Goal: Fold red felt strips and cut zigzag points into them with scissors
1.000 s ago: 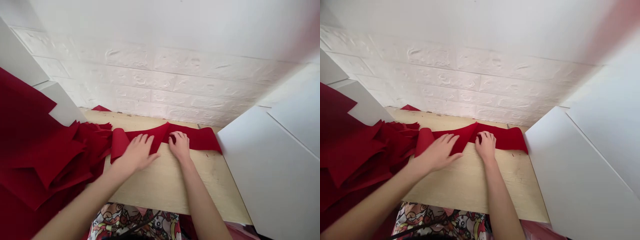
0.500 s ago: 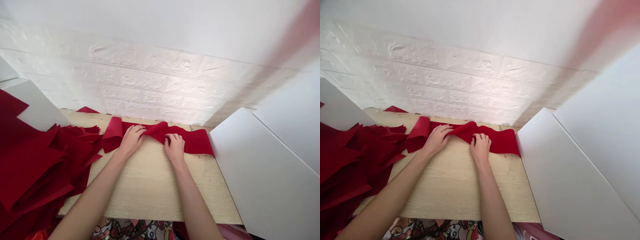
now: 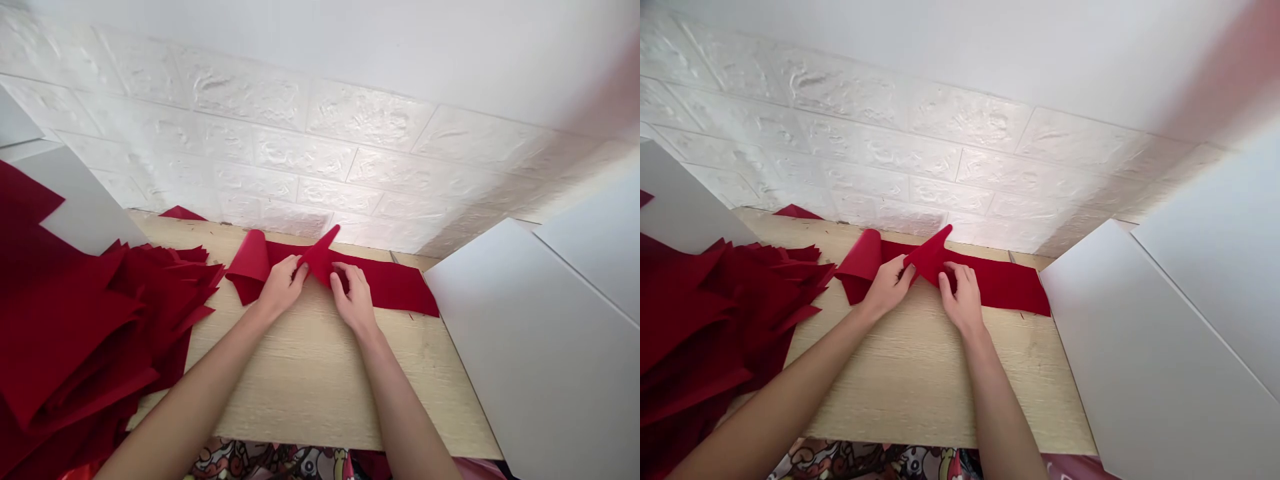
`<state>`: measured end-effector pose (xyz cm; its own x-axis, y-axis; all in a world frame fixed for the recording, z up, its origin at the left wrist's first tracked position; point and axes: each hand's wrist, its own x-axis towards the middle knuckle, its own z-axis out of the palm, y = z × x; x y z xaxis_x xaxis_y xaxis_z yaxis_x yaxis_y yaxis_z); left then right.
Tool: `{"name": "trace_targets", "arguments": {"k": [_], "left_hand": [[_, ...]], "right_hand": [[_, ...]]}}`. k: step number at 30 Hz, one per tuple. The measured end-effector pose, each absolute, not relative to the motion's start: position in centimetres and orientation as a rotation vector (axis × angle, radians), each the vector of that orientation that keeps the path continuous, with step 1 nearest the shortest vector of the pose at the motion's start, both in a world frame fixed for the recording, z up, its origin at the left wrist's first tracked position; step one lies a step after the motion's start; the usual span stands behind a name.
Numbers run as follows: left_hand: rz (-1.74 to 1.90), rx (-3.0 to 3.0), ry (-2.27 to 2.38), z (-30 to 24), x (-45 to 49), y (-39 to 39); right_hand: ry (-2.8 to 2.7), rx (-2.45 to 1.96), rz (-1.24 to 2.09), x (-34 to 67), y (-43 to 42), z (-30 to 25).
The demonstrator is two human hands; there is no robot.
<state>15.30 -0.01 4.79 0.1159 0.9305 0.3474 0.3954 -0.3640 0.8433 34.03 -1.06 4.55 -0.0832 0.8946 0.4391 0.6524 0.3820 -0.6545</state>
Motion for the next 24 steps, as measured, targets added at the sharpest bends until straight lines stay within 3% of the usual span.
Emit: {"name": "trace_targets", "arguments": {"k": [5, 12, 16, 20, 24], "left_hand": [[1.167, 1.853, 1.016, 4.6, 16.7, -0.6], [0.819, 2.340, 1.164, 3.9, 16.5, -0.8], [0.593, 2.515, 1.224, 4.2, 16.9, -1.2], [0.593, 2.556, 1.299, 4.8, 16.9, -1.4], [0.622, 2.470, 1.522, 5.0, 16.1, -1.0]], "right_hand": [[-1.920, -1.265, 0.541, 33.7, -1.3, 4.6], [-1.834, -1.177, 0.697, 33.4, -2.0, 4.6], [-1.493, -1.304, 0.705, 32.7, -1.6, 4.2], [-0.958, -1.410, 0.766, 33.8, 0.1, 4.4], [-0.401, -1.270, 0.623, 38.6, 0.3, 8.6]]}}
